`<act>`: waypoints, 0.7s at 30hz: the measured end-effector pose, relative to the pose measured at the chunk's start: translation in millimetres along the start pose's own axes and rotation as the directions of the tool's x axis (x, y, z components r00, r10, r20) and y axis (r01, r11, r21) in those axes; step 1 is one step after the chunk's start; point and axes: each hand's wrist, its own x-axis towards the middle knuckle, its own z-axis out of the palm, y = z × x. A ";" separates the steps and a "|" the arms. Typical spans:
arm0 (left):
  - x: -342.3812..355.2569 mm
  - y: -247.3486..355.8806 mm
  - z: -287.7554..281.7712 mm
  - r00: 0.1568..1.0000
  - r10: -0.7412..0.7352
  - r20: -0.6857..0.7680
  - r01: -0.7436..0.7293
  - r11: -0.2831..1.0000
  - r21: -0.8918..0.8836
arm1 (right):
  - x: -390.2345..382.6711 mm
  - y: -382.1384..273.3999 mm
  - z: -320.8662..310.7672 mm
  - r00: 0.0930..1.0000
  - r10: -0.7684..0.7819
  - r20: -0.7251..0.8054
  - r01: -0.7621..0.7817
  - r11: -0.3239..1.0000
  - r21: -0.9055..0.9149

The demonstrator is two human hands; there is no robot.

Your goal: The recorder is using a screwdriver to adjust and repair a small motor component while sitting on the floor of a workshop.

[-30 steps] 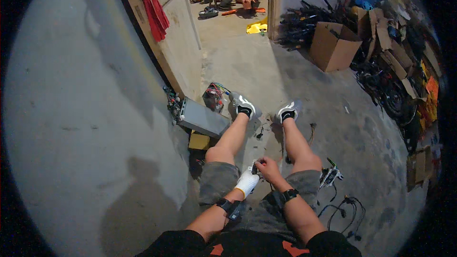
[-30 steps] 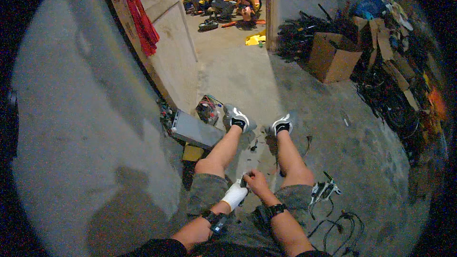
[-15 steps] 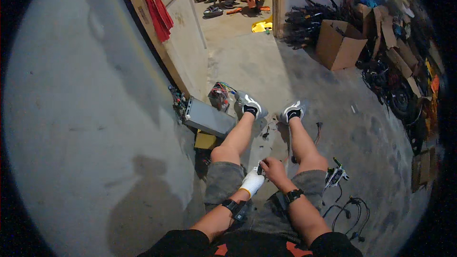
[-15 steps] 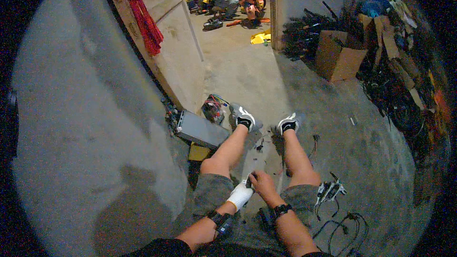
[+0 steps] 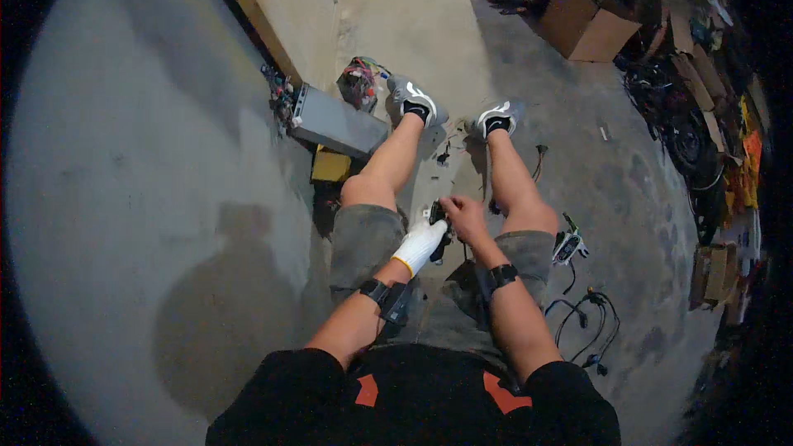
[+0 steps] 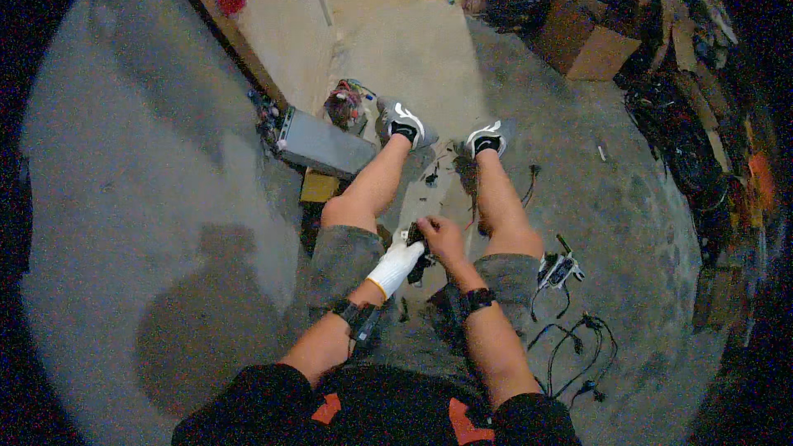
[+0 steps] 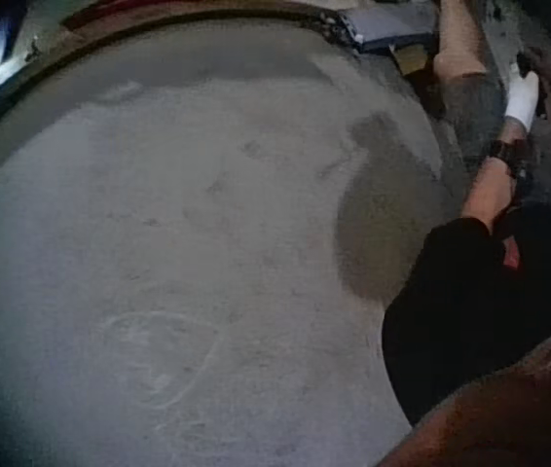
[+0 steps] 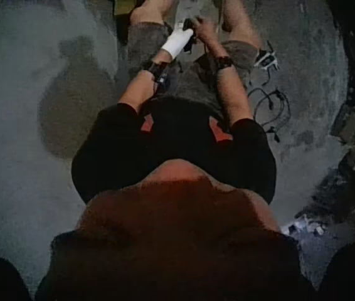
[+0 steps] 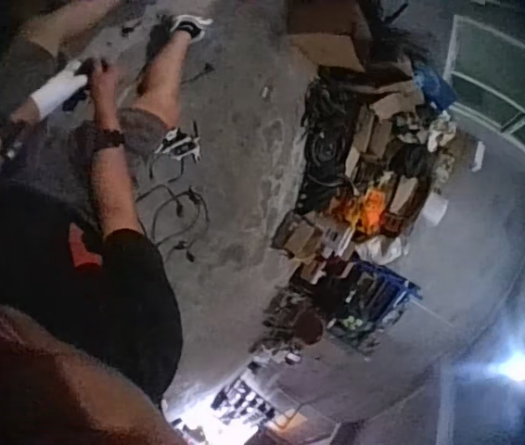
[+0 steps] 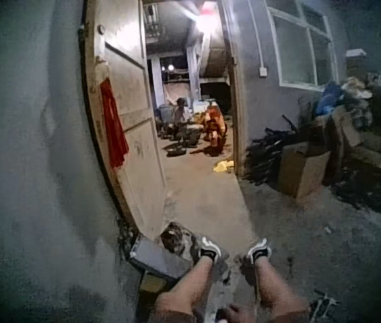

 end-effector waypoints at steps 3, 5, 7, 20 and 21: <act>-7.4 7.1 -1.2 0.998 0.025 -0.063 -0.030 0.997 -0.076 | 0.6 7.4 1.4 0.999 0.042 -0.019 -0.039 0.988 0.150; 10.1 -12.6 2.0 0.985 0.114 -0.129 -0.130 0.984 -0.124 | 11.2 21.5 4.7 0.998 0.058 -0.031 -0.051 0.980 0.191; 5.6 -6.8 2.0 0.985 0.164 -0.055 -0.173 0.955 -0.241 | 16.4 34.0 -0.1 0.992 0.072 -0.107 -0.051 0.981 0.189; 11.9 -12.0 7.3 0.992 0.087 0.089 -0.014 0.787 -0.617 | 14.7 23.5 -82.2 0.701 0.022 -0.713 0.225 0.942 0.250; 6.0 -1.3 8.9 0.986 0.064 0.153 0.048 0.771 -0.635 | 13.8 38.4 -88.8 0.705 0.021 -0.709 0.234 0.937 0.259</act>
